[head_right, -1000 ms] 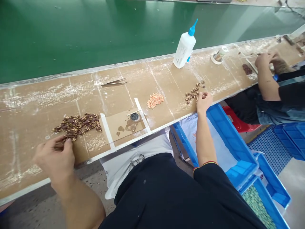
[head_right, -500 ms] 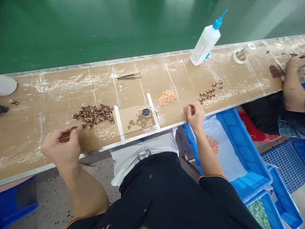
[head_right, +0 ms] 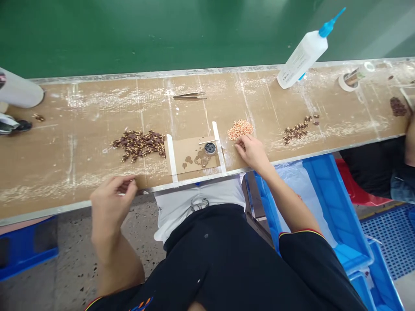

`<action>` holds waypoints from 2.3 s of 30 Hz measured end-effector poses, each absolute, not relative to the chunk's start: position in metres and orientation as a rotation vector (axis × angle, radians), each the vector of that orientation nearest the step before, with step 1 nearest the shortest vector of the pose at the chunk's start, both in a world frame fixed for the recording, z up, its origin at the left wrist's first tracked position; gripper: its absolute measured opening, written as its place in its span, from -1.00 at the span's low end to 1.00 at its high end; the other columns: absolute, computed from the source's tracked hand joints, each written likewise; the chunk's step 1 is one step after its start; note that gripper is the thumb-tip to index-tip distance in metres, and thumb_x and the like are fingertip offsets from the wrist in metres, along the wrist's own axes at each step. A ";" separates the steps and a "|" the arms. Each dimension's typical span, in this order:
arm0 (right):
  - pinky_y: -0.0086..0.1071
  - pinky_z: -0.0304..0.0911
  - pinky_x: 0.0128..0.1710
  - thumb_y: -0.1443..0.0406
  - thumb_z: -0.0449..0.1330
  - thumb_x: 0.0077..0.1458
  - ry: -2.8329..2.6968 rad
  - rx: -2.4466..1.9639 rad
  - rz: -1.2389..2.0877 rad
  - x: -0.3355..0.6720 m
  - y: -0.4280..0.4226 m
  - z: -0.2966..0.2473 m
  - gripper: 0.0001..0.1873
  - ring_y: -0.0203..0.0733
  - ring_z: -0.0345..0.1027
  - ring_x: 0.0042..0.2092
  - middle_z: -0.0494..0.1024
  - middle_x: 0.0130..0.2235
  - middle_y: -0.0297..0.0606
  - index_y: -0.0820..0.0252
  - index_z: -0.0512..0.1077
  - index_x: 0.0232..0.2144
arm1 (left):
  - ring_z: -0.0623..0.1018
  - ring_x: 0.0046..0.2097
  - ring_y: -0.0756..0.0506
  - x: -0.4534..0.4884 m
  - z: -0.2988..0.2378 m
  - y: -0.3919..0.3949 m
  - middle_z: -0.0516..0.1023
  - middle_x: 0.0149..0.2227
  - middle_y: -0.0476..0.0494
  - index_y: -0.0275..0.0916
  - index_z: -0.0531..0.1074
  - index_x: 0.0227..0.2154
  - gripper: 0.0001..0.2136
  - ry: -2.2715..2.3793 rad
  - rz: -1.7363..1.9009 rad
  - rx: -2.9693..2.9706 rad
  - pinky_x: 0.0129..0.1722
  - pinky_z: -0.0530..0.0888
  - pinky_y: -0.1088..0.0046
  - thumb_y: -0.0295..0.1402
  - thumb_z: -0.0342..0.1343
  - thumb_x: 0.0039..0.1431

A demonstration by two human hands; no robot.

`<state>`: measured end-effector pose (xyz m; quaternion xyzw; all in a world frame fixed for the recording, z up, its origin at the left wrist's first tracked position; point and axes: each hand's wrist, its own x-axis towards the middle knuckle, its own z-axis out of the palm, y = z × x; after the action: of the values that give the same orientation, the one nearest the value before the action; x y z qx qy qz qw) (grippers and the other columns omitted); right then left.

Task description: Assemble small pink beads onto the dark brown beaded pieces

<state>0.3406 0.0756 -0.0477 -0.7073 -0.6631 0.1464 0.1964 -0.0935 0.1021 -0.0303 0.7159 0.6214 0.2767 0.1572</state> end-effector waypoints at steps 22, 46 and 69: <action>-0.20 0.32 -0.16 0.32 0.20 0.31 -1.927 -2.282 0.293 0.334 0.097 -0.034 -0.94 0.06 0.54 -0.18 0.68 -0.20 -0.05 0.07 0.42 -0.27 | 0.69 -0.37 -0.02 0.008 -0.046 0.092 0.83 -0.21 -0.19 -0.15 0.79 -0.13 -0.73 1.129 1.181 1.088 -0.35 0.67 0.45 -0.16 0.47 0.16; -0.16 0.22 -0.26 0.34 0.05 0.30 -2.344 -2.211 0.121 0.330 0.099 -0.029 -0.79 0.17 0.48 -0.17 0.64 -0.18 0.16 0.19 0.50 -0.28 | 0.70 -0.36 -0.02 0.011 -0.074 0.101 0.81 -0.20 -0.24 -0.19 0.77 -0.10 -0.57 0.890 1.112 0.937 -0.33 0.71 0.43 0.00 0.54 0.09; -0.26 0.26 -0.34 0.29 0.19 0.00 -2.162 -2.149 0.511 0.361 0.106 -0.007 -0.86 -0.12 0.32 -0.46 0.47 -0.52 -0.30 -0.01 0.28 -0.50 | 0.70 -0.41 -0.01 0.011 -0.065 0.108 0.80 -0.24 -0.19 -0.17 0.79 -0.18 -0.60 0.808 1.042 0.812 -0.36 0.71 0.45 -0.09 0.62 -0.05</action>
<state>0.3609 0.1057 -0.0070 -0.6950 -0.6993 0.1653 0.0252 0.0111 0.1079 -0.0648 0.3665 0.3648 0.4707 0.7149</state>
